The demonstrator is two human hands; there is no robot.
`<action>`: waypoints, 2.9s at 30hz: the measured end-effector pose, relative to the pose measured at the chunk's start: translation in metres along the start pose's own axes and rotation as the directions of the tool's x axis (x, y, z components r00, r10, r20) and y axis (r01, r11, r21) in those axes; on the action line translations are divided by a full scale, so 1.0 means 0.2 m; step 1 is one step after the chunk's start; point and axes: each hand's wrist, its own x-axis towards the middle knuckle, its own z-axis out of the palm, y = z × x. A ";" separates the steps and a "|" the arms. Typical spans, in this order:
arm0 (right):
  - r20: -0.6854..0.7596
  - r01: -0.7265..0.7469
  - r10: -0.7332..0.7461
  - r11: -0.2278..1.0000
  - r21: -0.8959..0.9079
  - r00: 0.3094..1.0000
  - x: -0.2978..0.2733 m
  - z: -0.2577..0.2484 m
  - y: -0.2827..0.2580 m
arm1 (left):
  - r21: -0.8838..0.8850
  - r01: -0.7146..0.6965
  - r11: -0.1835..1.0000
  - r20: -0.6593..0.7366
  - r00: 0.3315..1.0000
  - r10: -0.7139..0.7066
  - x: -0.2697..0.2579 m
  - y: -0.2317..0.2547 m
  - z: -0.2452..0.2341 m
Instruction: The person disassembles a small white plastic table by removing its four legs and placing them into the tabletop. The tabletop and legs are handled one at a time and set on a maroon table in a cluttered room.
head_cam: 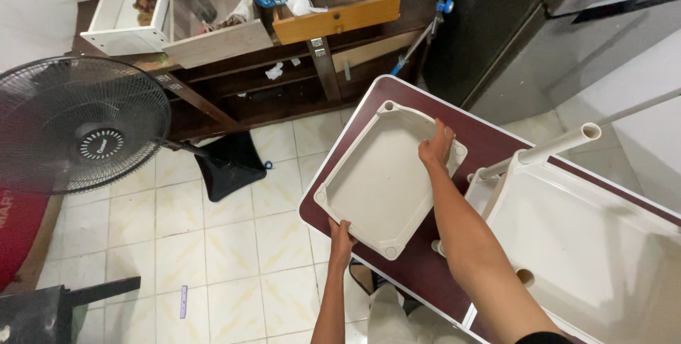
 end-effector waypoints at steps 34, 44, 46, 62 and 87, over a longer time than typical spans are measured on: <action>0.093 0.199 -0.202 0.979 0.040 0.975 -0.25 0.15 -0.45 | 0.653 0.042 0.756 -0.330 0.914 0.234 0.24 -0.19 -0.02; 0.296 0.219 -0.239 0.971 0.097 0.925 -0.69 -0.86 -1.24 | 0.547 -0.225 0.806 0.057 0.971 0.232 0.10 0.33 0.68; 0.201 0.361 -0.381 0.924 0.129 0.903 -0.80 -1.10 -1.23 | 0.461 -0.396 0.794 0.299 0.912 0.281 -0.03 0.49 0.87; -0.339 0.316 -0.310 0.948 -0.037 0.888 -1.24 -2.55 -0.17 | 0.390 -0.600 0.699 0.776 0.622 0.102 -0.92 0.92 1.82; -0.322 0.179 0.073 0.707 0.684 0.944 -1.63 -2.53 0.67 | -0.071 -0.975 0.210 0.822 -0.177 -0.541 -1.25 -0.42 2.15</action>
